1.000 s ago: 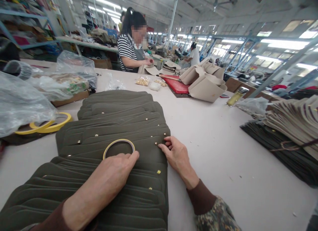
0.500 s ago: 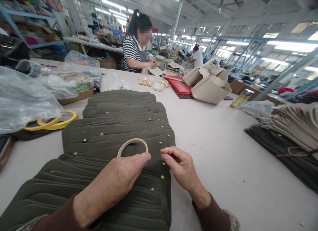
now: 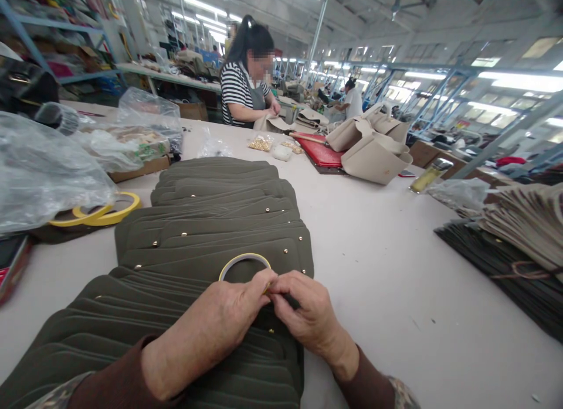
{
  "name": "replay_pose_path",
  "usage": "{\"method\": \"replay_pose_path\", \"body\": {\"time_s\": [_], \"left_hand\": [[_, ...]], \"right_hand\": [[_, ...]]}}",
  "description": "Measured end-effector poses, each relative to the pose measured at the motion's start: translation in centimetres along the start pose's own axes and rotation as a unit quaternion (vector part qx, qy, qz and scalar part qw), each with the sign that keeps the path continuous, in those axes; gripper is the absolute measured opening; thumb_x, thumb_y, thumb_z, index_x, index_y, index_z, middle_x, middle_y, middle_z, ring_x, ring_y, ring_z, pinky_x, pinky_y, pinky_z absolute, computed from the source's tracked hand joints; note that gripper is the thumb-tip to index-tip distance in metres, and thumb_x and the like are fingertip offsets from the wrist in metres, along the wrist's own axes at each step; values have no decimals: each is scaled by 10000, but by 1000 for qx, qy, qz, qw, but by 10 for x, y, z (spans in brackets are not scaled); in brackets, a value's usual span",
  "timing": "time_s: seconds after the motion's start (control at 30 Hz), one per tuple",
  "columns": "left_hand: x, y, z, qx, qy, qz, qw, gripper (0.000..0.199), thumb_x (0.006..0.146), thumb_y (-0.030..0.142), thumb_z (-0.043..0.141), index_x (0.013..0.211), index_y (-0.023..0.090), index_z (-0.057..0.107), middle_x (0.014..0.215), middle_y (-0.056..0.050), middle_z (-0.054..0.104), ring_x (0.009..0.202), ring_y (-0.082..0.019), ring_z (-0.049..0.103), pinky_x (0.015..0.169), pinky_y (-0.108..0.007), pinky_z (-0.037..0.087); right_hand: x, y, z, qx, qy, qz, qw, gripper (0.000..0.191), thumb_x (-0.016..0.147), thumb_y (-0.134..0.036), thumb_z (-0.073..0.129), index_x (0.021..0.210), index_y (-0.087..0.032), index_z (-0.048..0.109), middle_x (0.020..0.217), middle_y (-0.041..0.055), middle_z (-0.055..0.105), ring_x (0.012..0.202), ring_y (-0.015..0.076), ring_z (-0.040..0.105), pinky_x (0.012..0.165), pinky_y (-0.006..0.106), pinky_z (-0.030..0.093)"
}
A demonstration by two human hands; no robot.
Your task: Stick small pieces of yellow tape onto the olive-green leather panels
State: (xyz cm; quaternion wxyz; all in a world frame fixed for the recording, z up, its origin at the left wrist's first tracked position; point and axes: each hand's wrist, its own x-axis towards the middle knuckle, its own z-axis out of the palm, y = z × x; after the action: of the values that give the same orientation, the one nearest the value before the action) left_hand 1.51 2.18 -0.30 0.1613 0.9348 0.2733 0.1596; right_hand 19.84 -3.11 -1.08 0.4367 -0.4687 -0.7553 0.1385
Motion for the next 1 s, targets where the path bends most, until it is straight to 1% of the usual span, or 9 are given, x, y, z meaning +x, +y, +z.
{"method": "replay_pose_path", "body": {"time_s": [0.17, 0.3, 0.4, 0.5, 0.57, 0.63, 0.73, 0.83, 1.0], "left_hand": [[2, 2, 0, -1, 34, 5, 999, 155, 957, 159, 366, 1049, 224, 472, 786, 17, 669, 679, -132, 675, 552, -206, 456], [4, 4, 1, -8, 37, -13, 999, 152, 955, 149, 374, 917, 217, 505, 756, 24, 637, 662, -118, 638, 569, -212, 438], [5, 8, 3, 8, 54, -7, 999, 171, 959, 155, 377, 852, 212, 496, 713, 27, 595, 625, -123, 603, 551, -231, 412], [5, 14, 4, 7, 88, 24, 996, 175, 959, 141, 375, 847, 208, 492, 712, 30, 574, 610, -117, 573, 557, -239, 402], [5, 16, 4, 8, 101, 40, 994, 171, 959, 133, 374, 867, 205, 498, 724, 30, 573, 618, -115, 561, 580, -243, 409], [6, 17, 3, 36, 80, 33, 996, 161, 957, 135, 385, 881, 203, 510, 744, 19, 579, 652, -132, 557, 604, -260, 421], [9, 17, 0, 106, -4, -23, 994, 138, 928, 114, 437, 879, 200, 534, 813, -12, 602, 739, -176, 557, 636, -294, 437], [14, 15, -1, 134, -61, -54, 988, 124, 908, 103, 469, 898, 196, 551, 879, -31, 616, 811, -202, 551, 692, -328, 453], [16, 12, 1, 121, -76, -53, 988, 107, 905, 114, 476, 902, 195, 546, 890, -36, 613, 827, -219, 546, 718, -360, 462]], "right_hand": [[-3, 2, 4, -81, 41, 6, 996, 159, 848, -119, 492, 778, -206, 605, 685, 29, 641, 620, 148, 584, 598, 263, 456], [-4, -3, 4, -78, 65, 32, 994, 153, 819, -128, 505, 760, -202, 625, 671, 26, 643, 597, 141, 581, 579, 256, 460], [0, -11, 5, 11, 79, 158, 984, 116, 780, -177, 544, 696, -195, 622, 612, 6, 628, 535, 126, 571, 510, 232, 451], [5, -8, 3, 179, 85, 328, 924, 116, 744, -267, 580, 670, -179, 598, 506, -27, 583, 422, 108, 545, 412, 204, 426], [6, 1, -3, 250, 84, 390, 882, 158, 712, -320, 617, 675, -168, 595, 476, -42, 569, 386, 101, 539, 399, 201, 438], [4, 15, -12, 271, 47, 430, 860, 203, 683, -349, 661, 690, -152, 616, 496, -34, 592, 397, 98, 553, 418, 203, 465], [-2, 32, -25, 246, -34, 463, 851, 228, 684, -351, 688, 734, -130, 662, 535, -20, 621, 407, 82, 552, 423, 188, 466], [-8, 39, -29, 198, -64, 458, 864, 189, 719, -318, 676, 735, -130, 671, 536, -26, 606, 400, 67, 530, 412, 168, 438], [-12, 38, -24, 130, -79, 430, 890, 158, 776, -283, 626, 722, -139, 664, 537, -27, 584, 402, 72, 505, 401, 169, 400]]}}
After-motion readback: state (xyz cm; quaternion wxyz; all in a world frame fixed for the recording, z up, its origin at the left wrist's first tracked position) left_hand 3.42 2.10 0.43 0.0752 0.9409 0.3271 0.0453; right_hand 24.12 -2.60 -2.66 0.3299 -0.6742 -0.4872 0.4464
